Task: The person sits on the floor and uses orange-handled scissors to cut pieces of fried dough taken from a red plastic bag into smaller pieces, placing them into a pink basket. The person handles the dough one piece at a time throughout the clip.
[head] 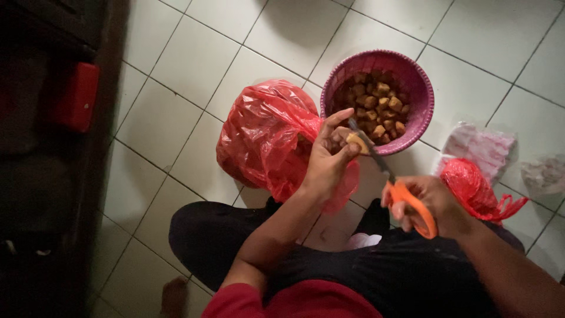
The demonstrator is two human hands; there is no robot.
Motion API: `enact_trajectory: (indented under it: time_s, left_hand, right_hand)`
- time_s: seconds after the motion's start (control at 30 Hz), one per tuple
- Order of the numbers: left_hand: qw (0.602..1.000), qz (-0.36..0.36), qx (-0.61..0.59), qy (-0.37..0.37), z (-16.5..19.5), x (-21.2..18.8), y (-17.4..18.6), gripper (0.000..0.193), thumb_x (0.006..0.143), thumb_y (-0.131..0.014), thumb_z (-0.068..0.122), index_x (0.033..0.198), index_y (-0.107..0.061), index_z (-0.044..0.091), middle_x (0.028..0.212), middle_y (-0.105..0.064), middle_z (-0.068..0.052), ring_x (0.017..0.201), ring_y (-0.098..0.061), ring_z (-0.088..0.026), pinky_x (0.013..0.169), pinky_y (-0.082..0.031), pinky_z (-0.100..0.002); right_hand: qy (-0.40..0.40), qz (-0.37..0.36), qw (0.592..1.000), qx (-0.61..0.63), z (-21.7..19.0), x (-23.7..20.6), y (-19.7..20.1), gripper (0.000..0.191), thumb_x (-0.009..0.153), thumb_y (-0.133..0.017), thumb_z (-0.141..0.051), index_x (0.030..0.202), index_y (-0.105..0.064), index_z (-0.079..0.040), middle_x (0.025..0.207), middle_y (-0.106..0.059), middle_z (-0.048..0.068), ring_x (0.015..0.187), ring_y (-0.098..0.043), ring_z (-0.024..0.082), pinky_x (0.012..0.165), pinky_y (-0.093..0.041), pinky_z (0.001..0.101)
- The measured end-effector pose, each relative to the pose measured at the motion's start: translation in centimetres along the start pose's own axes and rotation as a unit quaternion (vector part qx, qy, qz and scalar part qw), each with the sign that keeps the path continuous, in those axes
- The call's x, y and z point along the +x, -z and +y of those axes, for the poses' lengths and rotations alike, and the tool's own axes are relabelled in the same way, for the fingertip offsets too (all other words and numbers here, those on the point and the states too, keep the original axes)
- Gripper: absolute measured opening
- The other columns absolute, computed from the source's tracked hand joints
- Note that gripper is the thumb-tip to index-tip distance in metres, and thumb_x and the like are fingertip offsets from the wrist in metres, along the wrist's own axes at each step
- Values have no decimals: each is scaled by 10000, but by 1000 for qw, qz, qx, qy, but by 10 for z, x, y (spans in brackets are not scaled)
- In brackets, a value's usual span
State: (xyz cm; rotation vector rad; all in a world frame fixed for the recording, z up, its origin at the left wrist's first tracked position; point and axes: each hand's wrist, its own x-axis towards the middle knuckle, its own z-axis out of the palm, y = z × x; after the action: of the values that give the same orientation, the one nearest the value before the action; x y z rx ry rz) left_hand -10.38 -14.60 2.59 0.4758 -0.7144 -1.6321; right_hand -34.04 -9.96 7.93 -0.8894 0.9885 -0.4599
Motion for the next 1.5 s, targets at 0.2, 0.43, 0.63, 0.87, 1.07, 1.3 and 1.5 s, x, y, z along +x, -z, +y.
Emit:
enact_trajectory:
  time_s: [0.2, 0.43, 0.63, 0.87, 1.07, 1.3, 1.5]
  left_hand:
    - [950, 265, -26, 164, -71, 44, 21, 531, 1015, -660, 160, 1485, -466, 9, 1288, -662, -109, 1187, -671, -192, 1051, -553, -338]
    - [929, 21, 339, 149, -72, 95, 33, 591, 969, -596, 314, 1491, -434, 89, 1398, -524, -114, 1190, -621, -247, 923, -621, -445]
    - [562, -279, 661, 411, -34, 97, 151, 498, 1006, -578, 379, 1393, -598, 66, 1293, -706, -126, 1102, -736, -281, 937, -623, -427]
    - [454, -82, 825, 326, -78, 57, 209, 512, 961, -599, 358, 1385, -611, 72, 1290, -714, -119, 1126, -718, -285, 962, -591, -427]
    - [561, 26, 767, 310, -102, 32, 184, 528, 922, -616, 340, 1379, -622, 77, 1288, -720, -114, 1147, -703, -288, 984, -563, -427]
    - [862, 272, 139, 405, -3, -56, 81, 549, 876, -637, 319, 1372, -634, 83, 1285, -728, -107, 1171, -686, -291, 1008, -531, -427]
    - [886, 236, 72, 394, 68, -50, -17, 595, 855, -639, 329, 1375, -621, 39, 1273, -721, -141, 1138, -701, -290, 976, -554, -432]
  right_hand:
    - [282, 23, 954, 96, 4, -8, 18, 369, 936, -773, -265, 1046, -651, 65, 696, -655, 113, 543, -627, 159, 492, -544, 314]
    - [291, 113, 946, 83, 5, -21, 29, 570, 926, -771, -443, 1049, -621, 93, 588, -574, 95, 482, -559, 187, 477, -492, 333]
    - [300, 102, 941, 119, 12, -25, 45, 539, 951, -775, -396, 1034, -622, 114, 601, -588, 104, 509, -567, 191, 501, -511, 339]
    - [273, 101, 938, 189, 6, 2, 53, 310, 907, -768, -192, 996, -582, 41, 1013, -673, 232, 547, -610, 209, 488, -560, 378]
    - [270, 80, 953, 115, -30, 17, 33, 397, 928, -733, -289, 1013, -629, 85, 562, -585, 89, 446, -575, 174, 463, -521, 327]
    - [269, 89, 957, 65, -52, 26, 20, 485, 955, -705, -407, 988, -619, 69, 521, -546, 48, 439, -546, 137, 432, -472, 293]
    - [260, 87, 960, 48, -43, 27, 27, 474, 943, -702, -409, 995, -629, 57, 520, -548, 50, 439, -554, 142, 444, -469, 283]
